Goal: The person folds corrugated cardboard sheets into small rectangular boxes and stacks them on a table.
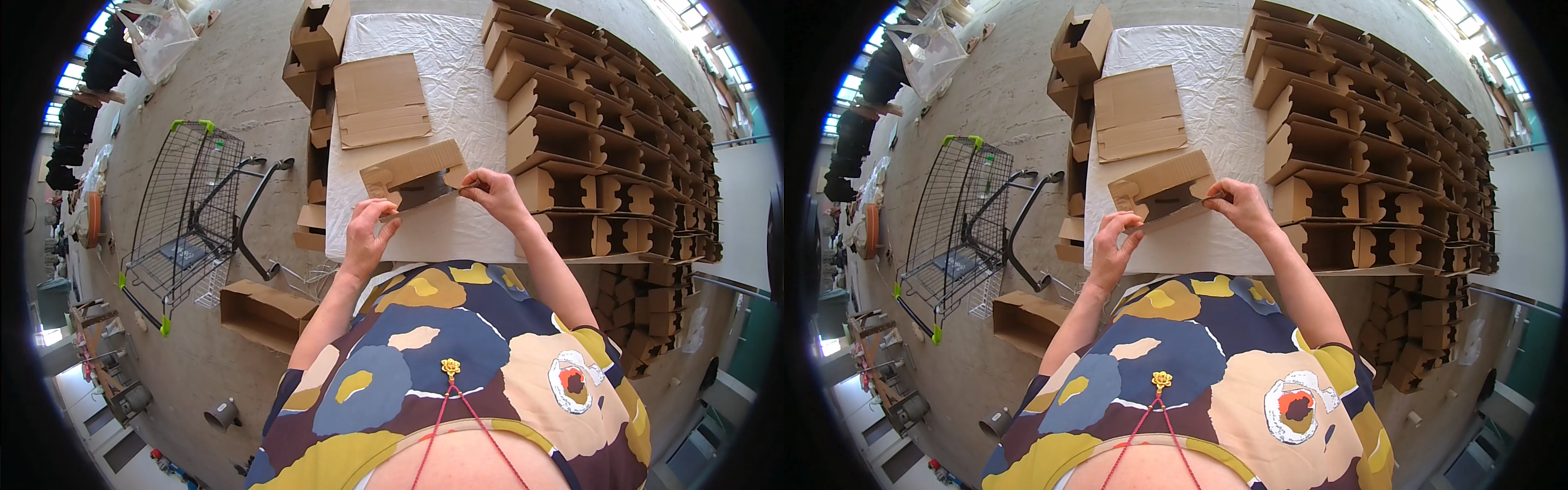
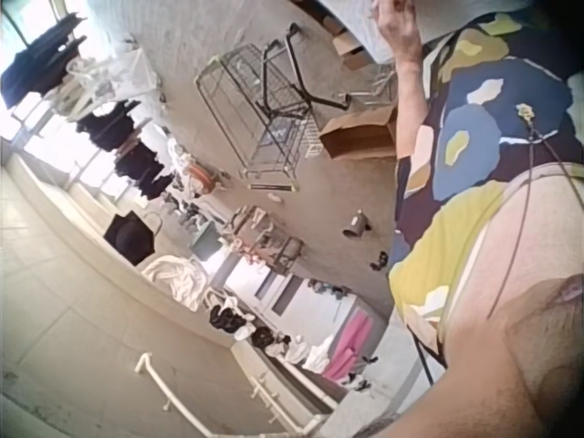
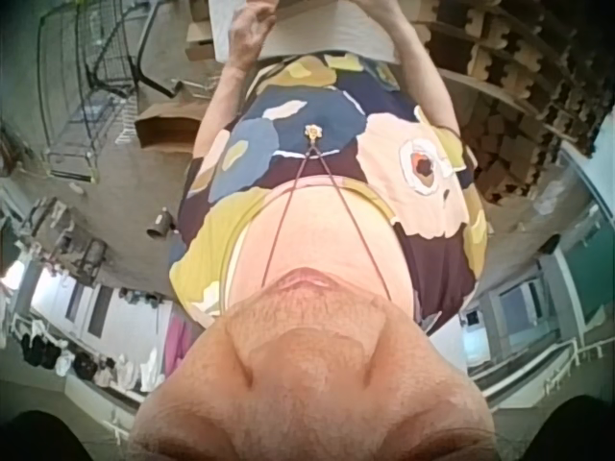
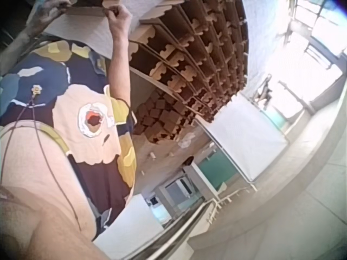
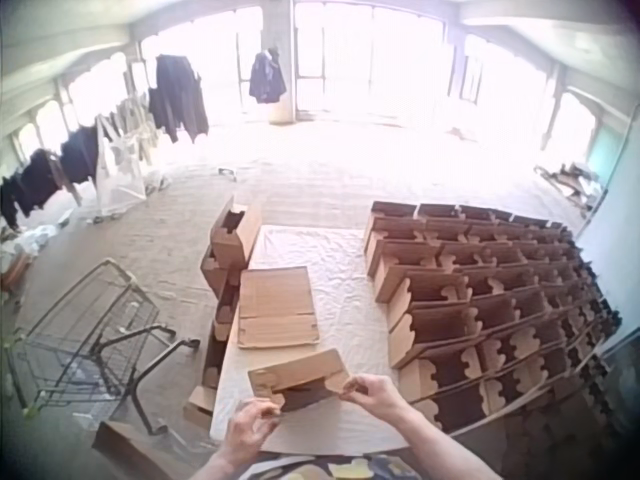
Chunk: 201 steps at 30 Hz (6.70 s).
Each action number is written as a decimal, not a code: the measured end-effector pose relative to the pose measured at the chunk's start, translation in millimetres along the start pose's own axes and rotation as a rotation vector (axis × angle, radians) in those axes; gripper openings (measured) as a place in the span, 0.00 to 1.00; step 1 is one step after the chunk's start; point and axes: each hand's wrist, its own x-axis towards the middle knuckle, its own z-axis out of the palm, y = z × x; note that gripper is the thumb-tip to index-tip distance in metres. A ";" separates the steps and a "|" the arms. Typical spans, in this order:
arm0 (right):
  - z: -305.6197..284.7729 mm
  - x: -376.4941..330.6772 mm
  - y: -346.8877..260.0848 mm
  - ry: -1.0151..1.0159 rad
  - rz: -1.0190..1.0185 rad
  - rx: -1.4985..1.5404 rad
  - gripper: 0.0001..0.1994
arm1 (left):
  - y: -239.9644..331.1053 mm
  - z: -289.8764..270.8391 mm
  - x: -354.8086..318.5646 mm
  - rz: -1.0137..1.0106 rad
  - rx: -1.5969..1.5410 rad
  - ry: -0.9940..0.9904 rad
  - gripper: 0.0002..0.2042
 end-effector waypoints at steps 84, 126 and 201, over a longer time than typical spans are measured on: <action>9.0 1.3 5.1 0.397 -0.112 -0.142 0.07 | 24.7 49.6 30.3 0.258 0.405 -0.075 0.16; 50.0 -37.1 -34.3 -0.483 -0.290 -0.515 0.10 | 12.1 14.7 28.2 0.346 0.123 -0.321 0.18; 37.7 -42.1 29.9 -0.197 0.667 0.498 0.33 | -47.3 -16.6 62.8 -0.241 -0.210 -0.040 0.32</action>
